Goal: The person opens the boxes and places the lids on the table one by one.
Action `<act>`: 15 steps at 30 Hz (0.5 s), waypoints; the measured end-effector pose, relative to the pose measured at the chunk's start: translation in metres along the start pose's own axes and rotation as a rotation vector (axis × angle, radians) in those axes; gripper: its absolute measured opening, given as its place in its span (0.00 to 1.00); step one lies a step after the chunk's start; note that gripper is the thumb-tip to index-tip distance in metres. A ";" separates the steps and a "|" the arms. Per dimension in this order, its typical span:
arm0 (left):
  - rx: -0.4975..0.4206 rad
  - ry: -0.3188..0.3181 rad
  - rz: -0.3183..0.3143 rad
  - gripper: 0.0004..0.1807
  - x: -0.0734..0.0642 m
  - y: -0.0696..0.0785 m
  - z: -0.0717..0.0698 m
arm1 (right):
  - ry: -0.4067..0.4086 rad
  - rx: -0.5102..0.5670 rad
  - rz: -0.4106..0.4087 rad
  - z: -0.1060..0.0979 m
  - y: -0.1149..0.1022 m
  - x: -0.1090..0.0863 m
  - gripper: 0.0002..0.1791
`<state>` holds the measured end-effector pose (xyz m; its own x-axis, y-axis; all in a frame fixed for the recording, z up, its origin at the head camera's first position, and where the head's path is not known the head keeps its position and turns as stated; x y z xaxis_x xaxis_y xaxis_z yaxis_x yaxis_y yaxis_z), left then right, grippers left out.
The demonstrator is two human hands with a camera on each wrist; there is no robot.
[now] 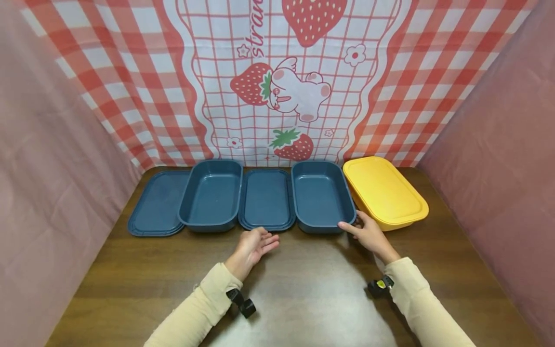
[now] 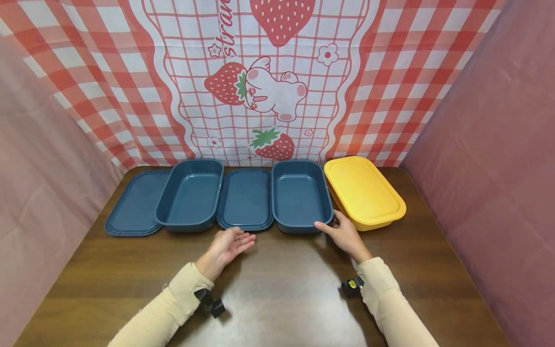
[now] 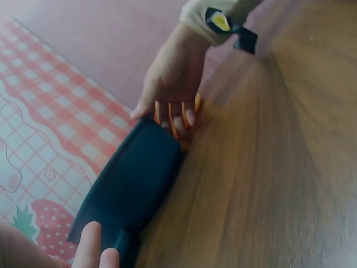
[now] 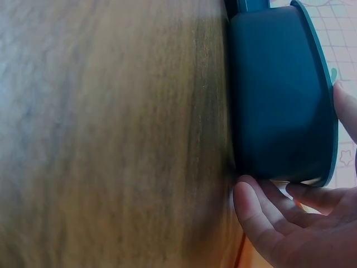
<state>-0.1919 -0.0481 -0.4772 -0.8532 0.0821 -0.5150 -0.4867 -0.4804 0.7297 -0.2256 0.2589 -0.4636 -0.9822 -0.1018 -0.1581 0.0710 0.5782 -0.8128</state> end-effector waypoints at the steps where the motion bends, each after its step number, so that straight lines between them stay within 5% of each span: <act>1: -0.001 -0.008 -0.007 0.22 -0.001 0.000 0.001 | 0.001 0.002 0.004 0.000 0.001 -0.001 0.42; 7: 0.024 0.003 -0.022 0.10 -0.003 -0.001 0.004 | 0.006 0.005 0.001 -0.001 0.000 -0.001 0.43; 15: 0.115 -0.005 0.007 0.22 0.003 0.001 0.010 | -0.010 0.010 -0.024 -0.001 -0.003 -0.002 0.42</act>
<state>-0.1969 -0.0395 -0.4738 -0.8574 0.0832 -0.5079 -0.4988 -0.3775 0.7802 -0.2237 0.2581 -0.4605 -0.9818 -0.1238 -0.1441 0.0490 0.5677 -0.8218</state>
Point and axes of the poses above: each hand's wrist, its own x-axis towards the middle knuckle, its own z-axis out of the palm, y = z × x, the point moved 4 cm from there along x, towards the middle knuckle, and after that the axes turned 2 degrees about -y, right-handed, at the moved point
